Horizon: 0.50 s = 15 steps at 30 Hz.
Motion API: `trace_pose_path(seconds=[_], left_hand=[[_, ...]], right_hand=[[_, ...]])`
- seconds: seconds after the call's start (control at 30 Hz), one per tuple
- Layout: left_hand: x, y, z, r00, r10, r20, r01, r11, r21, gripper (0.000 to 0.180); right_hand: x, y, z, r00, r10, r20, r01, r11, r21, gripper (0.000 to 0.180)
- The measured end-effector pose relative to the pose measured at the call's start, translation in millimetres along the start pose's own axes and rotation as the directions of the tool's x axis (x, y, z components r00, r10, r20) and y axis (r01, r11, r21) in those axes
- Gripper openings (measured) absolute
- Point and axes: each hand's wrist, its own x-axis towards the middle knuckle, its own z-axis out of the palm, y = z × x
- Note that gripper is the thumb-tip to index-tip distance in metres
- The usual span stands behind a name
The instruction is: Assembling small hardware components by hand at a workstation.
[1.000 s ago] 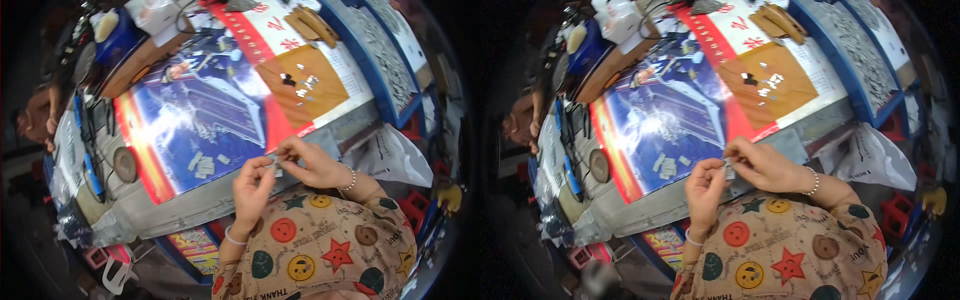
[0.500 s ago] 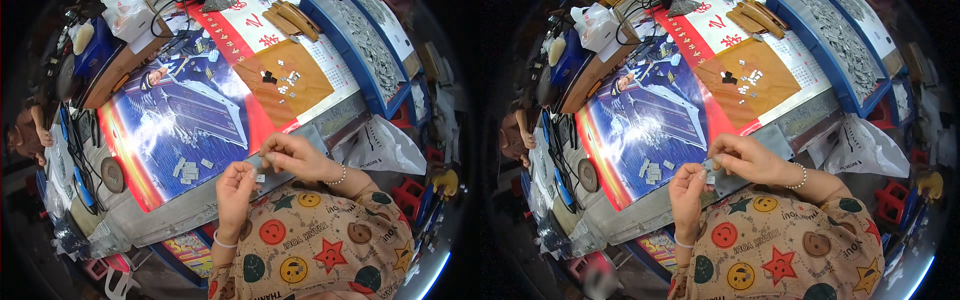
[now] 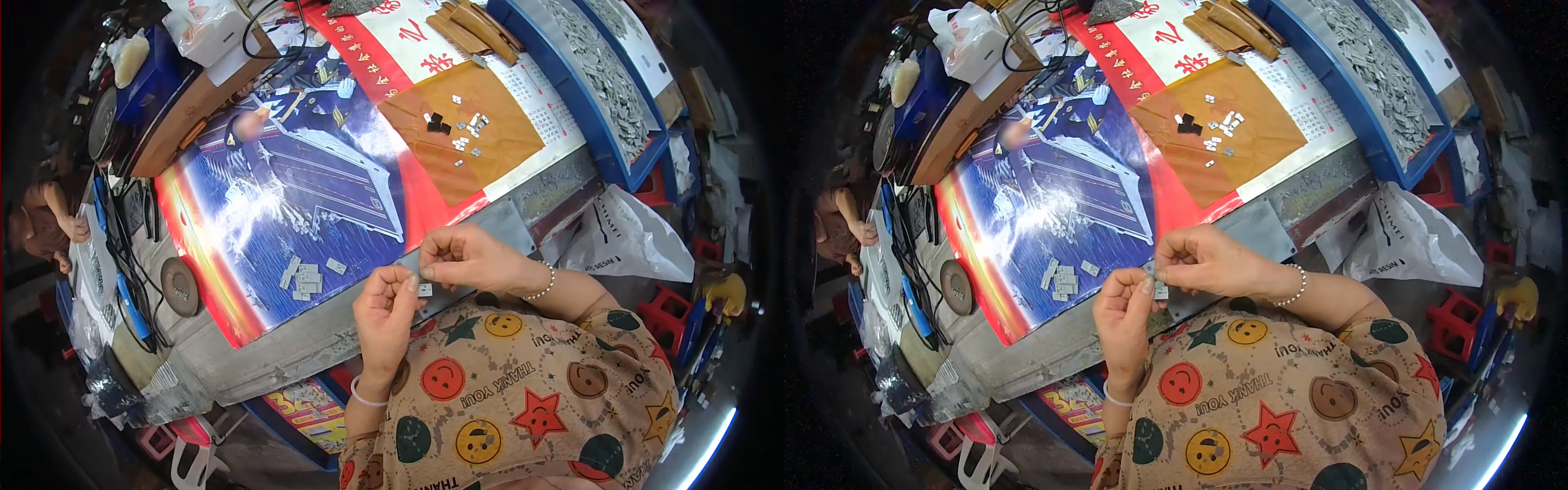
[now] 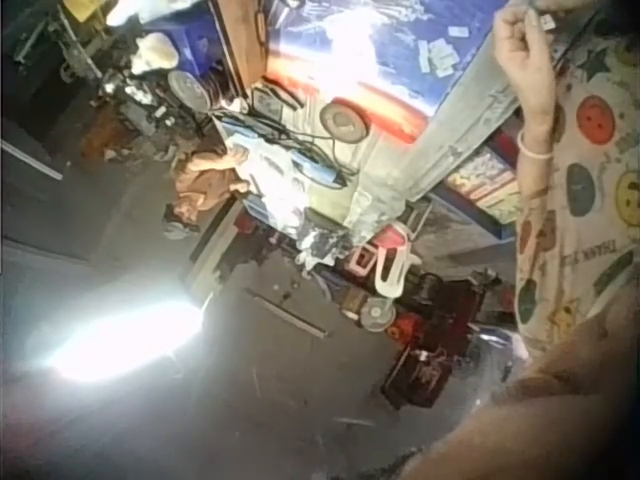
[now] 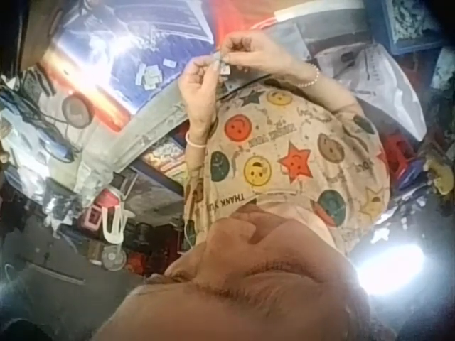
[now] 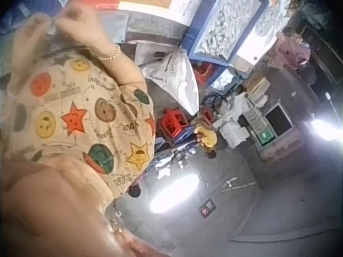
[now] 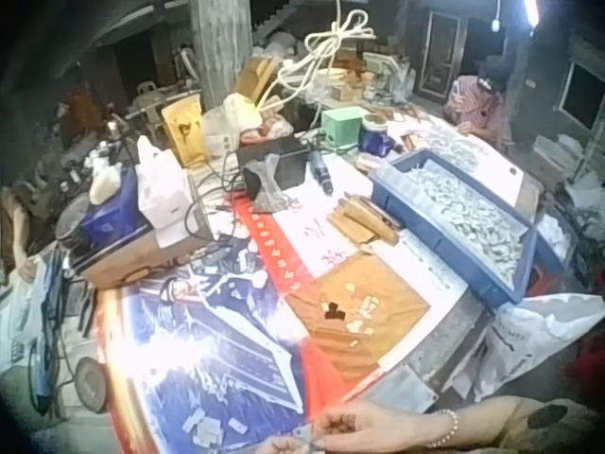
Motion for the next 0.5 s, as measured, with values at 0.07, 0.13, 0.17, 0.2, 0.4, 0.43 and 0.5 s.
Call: trace_pose_path(seconds=[0.07,0.13,0.17,0.2,0.4,0.43,0.5], left_hand=[[-2.1,-0.9,1.7,1.000,0.010,-0.015,-0.010,1.000,-0.024,0.009],[-3.5,-2.3,1.9,0.999,0.020,-0.028,-0.021,0.999,-0.048,0.011],[-4.1,-3.7,1.3,0.999,0.035,-0.034,-0.037,0.998,-0.052,0.014],[-4.9,-4.7,0.5,0.998,0.049,-0.040,-0.051,0.997,-0.054,0.018],[-9.4,-6.4,-2.5,0.984,0.136,-0.111,-0.131,0.990,0.058,0.026],[-9.6,-7.7,-3.2,0.984,0.135,-0.113,-0.129,0.990,0.055,0.026],[-9.8,-9.8,-4.9,0.975,0.183,-0.124,-0.170,0.980,0.103,0.029]], right_hand=[[0.4,-1.9,1.7,1.000,0.021,-0.007,-0.020,1.000,0.024,0.011],[2.1,-4.6,2.0,0.996,0.085,0.001,-0.085,0.991,0.107,0.012],[2.4,-6.0,2.5,0.996,0.088,0.000,-0.088,0.991,0.106,0.012],[2.3,-7.3,3.3,0.995,0.102,0.002,-0.101,0.988,0.115,0.012],[5.6,-6.9,5.8,0.990,0.138,-0.002,-0.138,0.987,0.085,0.011],[6.1,-7.0,6.9,0.991,0.135,-0.014,-0.134,0.990,0.053,0.009],[5.3,-1.1,7.5,0.998,0.059,-0.007,-0.059,0.998,-0.006,0.008]])
